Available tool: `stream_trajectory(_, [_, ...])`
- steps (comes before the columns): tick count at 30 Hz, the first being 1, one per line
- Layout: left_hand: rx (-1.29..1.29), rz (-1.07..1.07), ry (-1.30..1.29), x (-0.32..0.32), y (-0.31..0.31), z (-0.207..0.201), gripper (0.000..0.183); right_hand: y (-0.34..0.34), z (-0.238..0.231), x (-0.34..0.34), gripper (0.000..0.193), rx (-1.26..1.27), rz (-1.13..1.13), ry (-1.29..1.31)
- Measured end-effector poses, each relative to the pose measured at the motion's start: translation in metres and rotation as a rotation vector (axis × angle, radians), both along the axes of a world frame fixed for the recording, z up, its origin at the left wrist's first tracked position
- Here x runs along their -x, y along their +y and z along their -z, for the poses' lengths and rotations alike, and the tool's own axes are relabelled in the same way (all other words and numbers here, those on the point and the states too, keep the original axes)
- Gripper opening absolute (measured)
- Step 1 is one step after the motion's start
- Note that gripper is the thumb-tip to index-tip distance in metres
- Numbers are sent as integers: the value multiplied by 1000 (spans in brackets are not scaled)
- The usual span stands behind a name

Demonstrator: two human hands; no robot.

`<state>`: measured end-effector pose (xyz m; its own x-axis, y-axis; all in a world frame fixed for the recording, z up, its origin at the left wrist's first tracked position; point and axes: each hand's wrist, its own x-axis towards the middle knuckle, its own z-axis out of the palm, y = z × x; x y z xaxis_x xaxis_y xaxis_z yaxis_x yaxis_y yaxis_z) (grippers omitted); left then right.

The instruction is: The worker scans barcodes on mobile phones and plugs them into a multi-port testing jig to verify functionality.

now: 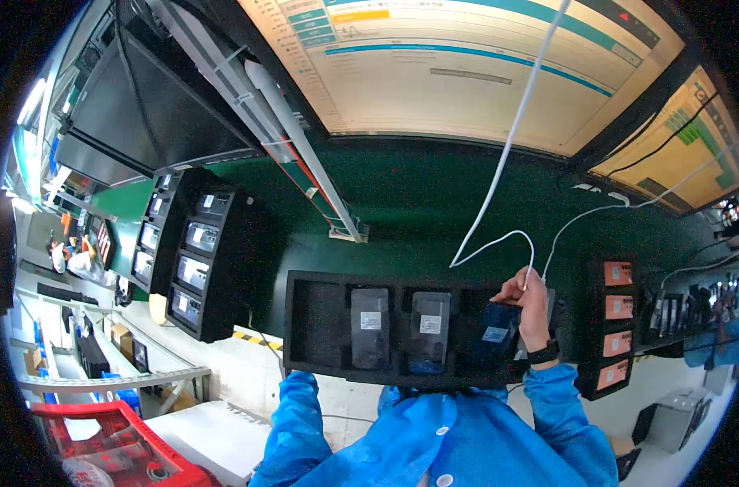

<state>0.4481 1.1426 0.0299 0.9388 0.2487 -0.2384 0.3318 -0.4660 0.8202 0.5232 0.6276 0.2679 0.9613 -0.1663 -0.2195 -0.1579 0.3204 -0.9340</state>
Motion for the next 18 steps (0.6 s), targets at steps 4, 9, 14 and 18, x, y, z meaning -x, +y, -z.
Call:
stream_trajectory(4, [179, -99, -303, -52, -46, -62, 26, 2, 2, 4, 29, 52, 25, -21])
stream_trajectory(9, [301, -378, -367, -45, -2, -111, 25, 4, -3, 9, 23, 112, 36, -12])
stream_trajectory(14, [-12, -419, -511, -13, -23, -223, 15, 11, -14, 16, 22, 101, -31, -64])
stream_trajectory(18, [378, 120, -189, -37, -197, -287, 34, 14, -22, 31, 21, 80, -53, -55])
